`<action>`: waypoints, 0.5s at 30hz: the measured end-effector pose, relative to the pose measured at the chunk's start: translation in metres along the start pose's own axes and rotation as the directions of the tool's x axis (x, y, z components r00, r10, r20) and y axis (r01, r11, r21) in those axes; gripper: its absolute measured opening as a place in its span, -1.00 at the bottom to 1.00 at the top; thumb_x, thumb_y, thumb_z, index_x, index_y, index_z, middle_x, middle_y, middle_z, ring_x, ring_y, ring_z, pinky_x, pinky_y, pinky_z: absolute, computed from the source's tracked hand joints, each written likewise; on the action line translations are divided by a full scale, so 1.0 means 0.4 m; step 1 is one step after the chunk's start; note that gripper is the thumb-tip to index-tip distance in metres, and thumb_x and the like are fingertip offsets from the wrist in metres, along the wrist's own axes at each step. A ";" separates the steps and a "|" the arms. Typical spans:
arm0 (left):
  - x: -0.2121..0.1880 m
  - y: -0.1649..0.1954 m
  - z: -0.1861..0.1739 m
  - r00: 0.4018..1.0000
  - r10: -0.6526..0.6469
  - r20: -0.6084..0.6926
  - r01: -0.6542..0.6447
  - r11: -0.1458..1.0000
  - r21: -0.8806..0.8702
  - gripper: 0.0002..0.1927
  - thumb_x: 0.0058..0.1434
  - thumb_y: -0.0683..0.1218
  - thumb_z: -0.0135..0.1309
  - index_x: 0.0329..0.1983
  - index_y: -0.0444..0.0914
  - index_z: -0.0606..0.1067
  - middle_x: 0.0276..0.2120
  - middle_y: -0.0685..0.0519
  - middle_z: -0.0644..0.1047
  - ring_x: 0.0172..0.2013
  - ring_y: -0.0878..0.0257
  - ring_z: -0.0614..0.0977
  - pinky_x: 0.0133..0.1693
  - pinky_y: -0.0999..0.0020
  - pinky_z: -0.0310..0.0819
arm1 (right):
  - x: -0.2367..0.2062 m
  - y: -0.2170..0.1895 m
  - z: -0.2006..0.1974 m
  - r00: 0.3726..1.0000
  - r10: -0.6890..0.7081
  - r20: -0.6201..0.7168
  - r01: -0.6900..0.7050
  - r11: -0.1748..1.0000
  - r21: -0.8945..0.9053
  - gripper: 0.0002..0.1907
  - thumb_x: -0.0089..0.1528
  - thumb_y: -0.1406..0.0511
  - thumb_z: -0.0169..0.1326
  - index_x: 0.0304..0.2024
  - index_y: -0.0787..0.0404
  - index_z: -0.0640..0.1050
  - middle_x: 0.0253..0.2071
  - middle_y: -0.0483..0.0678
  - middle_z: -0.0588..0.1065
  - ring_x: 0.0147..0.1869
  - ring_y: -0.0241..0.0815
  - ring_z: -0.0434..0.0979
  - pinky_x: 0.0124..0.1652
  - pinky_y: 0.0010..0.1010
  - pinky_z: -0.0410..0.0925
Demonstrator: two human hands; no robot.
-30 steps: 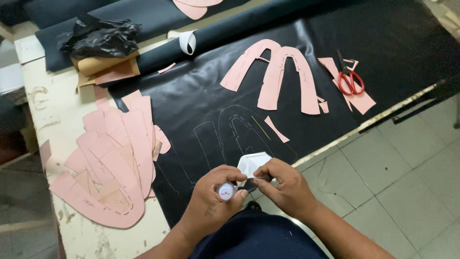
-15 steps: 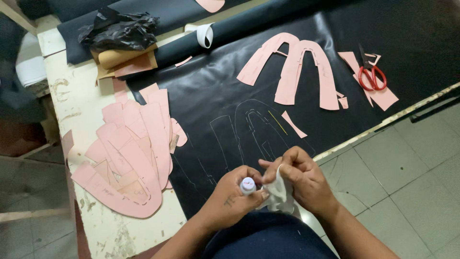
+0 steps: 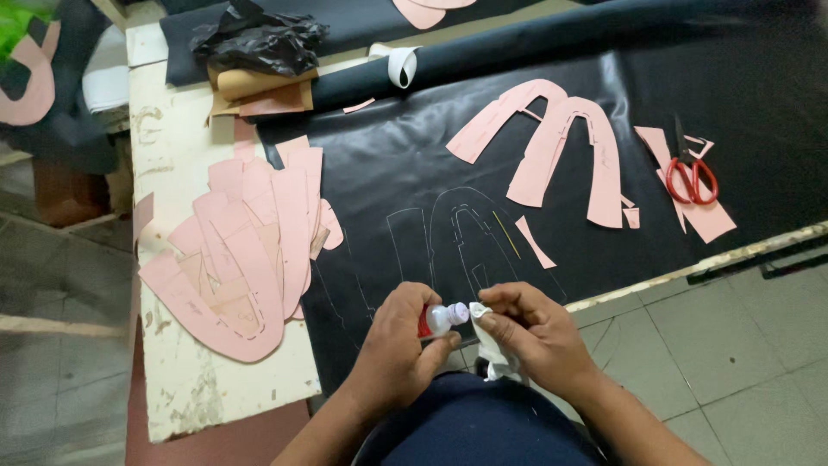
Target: The person traces pattern outlines onto black sheet material with a small marking tool, applies glue from a bottle onto the material using a cloth, and presses pink paper pattern pieces onto the glued areas, working through several pieces one at a time at a workbench.
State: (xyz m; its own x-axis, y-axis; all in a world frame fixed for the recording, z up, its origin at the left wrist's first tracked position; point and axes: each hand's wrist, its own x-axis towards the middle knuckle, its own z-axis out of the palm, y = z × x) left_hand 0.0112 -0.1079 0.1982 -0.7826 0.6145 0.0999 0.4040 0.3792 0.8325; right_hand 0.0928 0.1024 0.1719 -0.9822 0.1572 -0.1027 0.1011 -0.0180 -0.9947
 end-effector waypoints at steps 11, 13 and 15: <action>0.026 0.075 0.037 0.948 0.284 -0.144 -0.217 0.908 0.358 -0.54 0.02 -0.11 0.35 -0.01 -0.25 0.48 -0.06 -0.03 0.52 -0.02 0.06 0.55 0.01 0.11 0.32 | 0.031 0.021 -0.082 0.996 0.073 0.048 -0.071 0.997 -0.036 -0.78 0.25 0.32 0.18 -0.10 0.31 0.66 -0.41 -0.13 0.57 -0.42 -0.44 0.44 -0.45 -0.57 0.31; 0.033 0.092 0.037 0.942 0.310 -0.130 -0.235 0.884 0.403 -0.54 0.00 -0.12 0.34 -0.01 -0.27 0.52 -0.04 -0.02 0.55 -0.02 0.06 0.56 0.02 0.10 0.33 | 0.037 0.018 -0.089 0.991 0.126 0.049 -0.127 0.992 0.006 -0.76 0.24 0.30 0.16 -0.09 0.32 0.64 -0.39 -0.12 0.59 -0.41 -0.42 0.49 -0.43 -0.55 0.35; 0.043 0.109 0.036 0.922 0.369 -0.116 -0.274 0.835 0.478 -0.57 0.04 -0.13 0.32 0.00 -0.28 0.53 -0.04 -0.01 0.55 0.01 0.07 0.56 0.06 0.10 0.32 | 0.046 0.016 -0.101 0.982 0.176 0.068 -0.174 0.984 -0.027 -0.75 0.25 0.30 0.14 -0.08 0.31 0.63 -0.35 -0.08 0.62 -0.36 -0.37 0.57 -0.36 -0.52 0.44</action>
State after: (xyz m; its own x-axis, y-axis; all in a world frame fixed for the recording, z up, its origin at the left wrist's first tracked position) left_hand 0.0220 -0.0709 0.2284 -0.6276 0.6263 0.4624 0.7778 0.4789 0.4069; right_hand 0.0817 0.1452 0.1634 -0.9577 0.0837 -0.2754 0.2748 -0.0188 -0.9613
